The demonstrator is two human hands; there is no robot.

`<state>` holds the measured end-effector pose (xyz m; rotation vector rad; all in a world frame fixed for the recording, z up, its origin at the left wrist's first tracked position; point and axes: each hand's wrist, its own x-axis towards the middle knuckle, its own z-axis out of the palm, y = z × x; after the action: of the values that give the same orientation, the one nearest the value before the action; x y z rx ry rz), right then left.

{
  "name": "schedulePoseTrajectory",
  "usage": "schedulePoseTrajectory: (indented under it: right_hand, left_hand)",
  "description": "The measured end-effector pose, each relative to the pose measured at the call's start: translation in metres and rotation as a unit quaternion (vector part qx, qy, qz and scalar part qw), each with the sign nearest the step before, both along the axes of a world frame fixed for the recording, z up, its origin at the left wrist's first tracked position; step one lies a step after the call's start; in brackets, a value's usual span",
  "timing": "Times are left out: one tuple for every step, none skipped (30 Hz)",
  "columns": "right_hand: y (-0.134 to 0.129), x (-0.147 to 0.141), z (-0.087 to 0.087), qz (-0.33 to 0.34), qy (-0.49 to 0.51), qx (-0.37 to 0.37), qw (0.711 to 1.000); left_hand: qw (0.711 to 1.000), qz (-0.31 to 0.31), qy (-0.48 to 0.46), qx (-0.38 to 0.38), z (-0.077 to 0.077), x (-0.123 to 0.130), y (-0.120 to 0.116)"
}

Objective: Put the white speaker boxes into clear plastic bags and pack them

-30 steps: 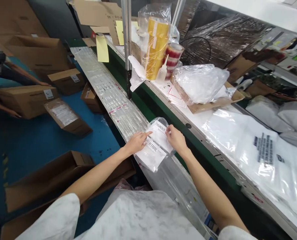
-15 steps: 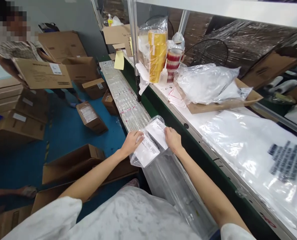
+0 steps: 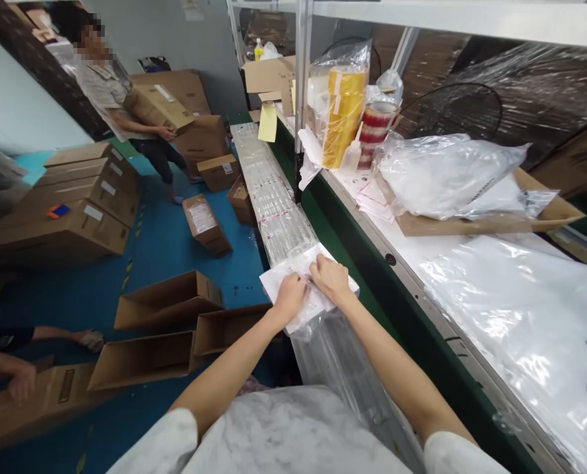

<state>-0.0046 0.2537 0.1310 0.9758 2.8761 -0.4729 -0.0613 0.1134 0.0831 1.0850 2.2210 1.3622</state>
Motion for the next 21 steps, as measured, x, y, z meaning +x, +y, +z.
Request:
schedulePoseTrajectory:
  right_hand:
    - [-0.002,0.001,0.002,0.01,-0.004,-0.004,1.0]
    - [-0.002,0.001,0.004,0.016,-0.014,-0.018,1.0]
    - [0.0,0.002,0.007,0.019,-0.03,-0.039,0.999]
    - [0.002,0.001,0.011,0.019,-0.049,-0.064,0.997]
    - [0.006,0.001,0.015,0.021,-0.069,-0.09,0.993]
    - [0.009,-0.001,0.019,0.024,-0.085,-0.115,0.989]
    - [0.012,-0.002,0.023,0.029,-0.097,-0.136,0.986]
    - [0.013,-0.003,0.026,0.035,-0.103,-0.15,0.983]
    - [0.013,-0.004,0.029,0.041,-0.108,-0.157,0.981]
    - [0.01,-0.005,0.03,0.047,-0.113,-0.161,0.979]
    - [0.006,-0.006,0.03,0.052,-0.122,-0.159,0.978]
    - [-0.001,-0.007,0.029,0.055,-0.132,-0.147,0.979]
    - [-0.008,-0.008,0.027,0.055,-0.143,-0.124,0.98]
    - [-0.015,-0.008,0.023,0.051,-0.147,-0.091,0.984]
    - [-0.023,-0.007,0.018,0.046,-0.144,-0.051,0.987]
    - [-0.029,-0.006,0.012,0.041,-0.132,-0.006,0.99]
    - [-0.033,-0.005,0.005,0.038,-0.114,0.04,0.992]
    - [-0.035,-0.003,-0.001,0.04,-0.096,0.078,0.992]
    - [-0.035,-0.001,-0.007,0.046,-0.083,0.103,0.99]
    - [-0.033,0.0,-0.012,0.055,-0.076,0.115,0.989]
    - [-0.029,0.002,-0.015,0.062,-0.076,0.119,0.988]
  left_hand:
    - [1.0,-0.003,-0.003,0.01,-0.002,0.0,0.014]
    - [1.0,-0.003,-0.019,0.015,-0.003,0.001,0.025]
    - [0.999,-0.005,-0.039,0.018,-0.003,0.0,0.033]
    - [0.998,-0.014,-0.057,0.021,-0.003,-0.002,0.038]
    - [0.997,-0.028,-0.074,0.022,-0.002,-0.007,0.04]
    - [0.995,-0.046,-0.089,0.018,0.0,-0.014,0.04]
    - [0.993,-0.067,-0.102,0.01,0.002,-0.023,0.037]
    - [0.99,-0.087,-0.113,0.0,0.003,-0.034,0.034]
    - [0.986,-0.105,-0.127,-0.008,0.004,-0.045,0.03]
    - [0.983,-0.118,-0.142,-0.013,0.004,-0.055,0.026]
    - [0.98,-0.122,-0.157,-0.015,0.004,-0.064,0.023]
    - [0.978,-0.12,-0.169,-0.015,0.003,-0.07,0.022]
    - [0.978,-0.111,-0.178,-0.014,0.001,-0.073,0.022]
    - [0.978,-0.097,-0.182,-0.013,0.0,-0.074,0.023]
    - [0.98,-0.082,-0.182,-0.013,0.0,-0.072,0.024]
    - [0.982,-0.067,-0.177,-0.015,0.002,-0.069,0.025]
    - [0.984,-0.056,-0.17,-0.018,0.005,-0.065,0.025]
    - [0.985,-0.048,-0.162,-0.022,0.01,-0.061,0.022]
    - [0.986,-0.046,-0.155,-0.026,0.017,-0.058,0.016]
    - [0.987,-0.053,-0.147,-0.029,0.025,-0.056,0.006]
    - [0.988,-0.07,-0.135,-0.031,0.033,-0.054,-0.007]
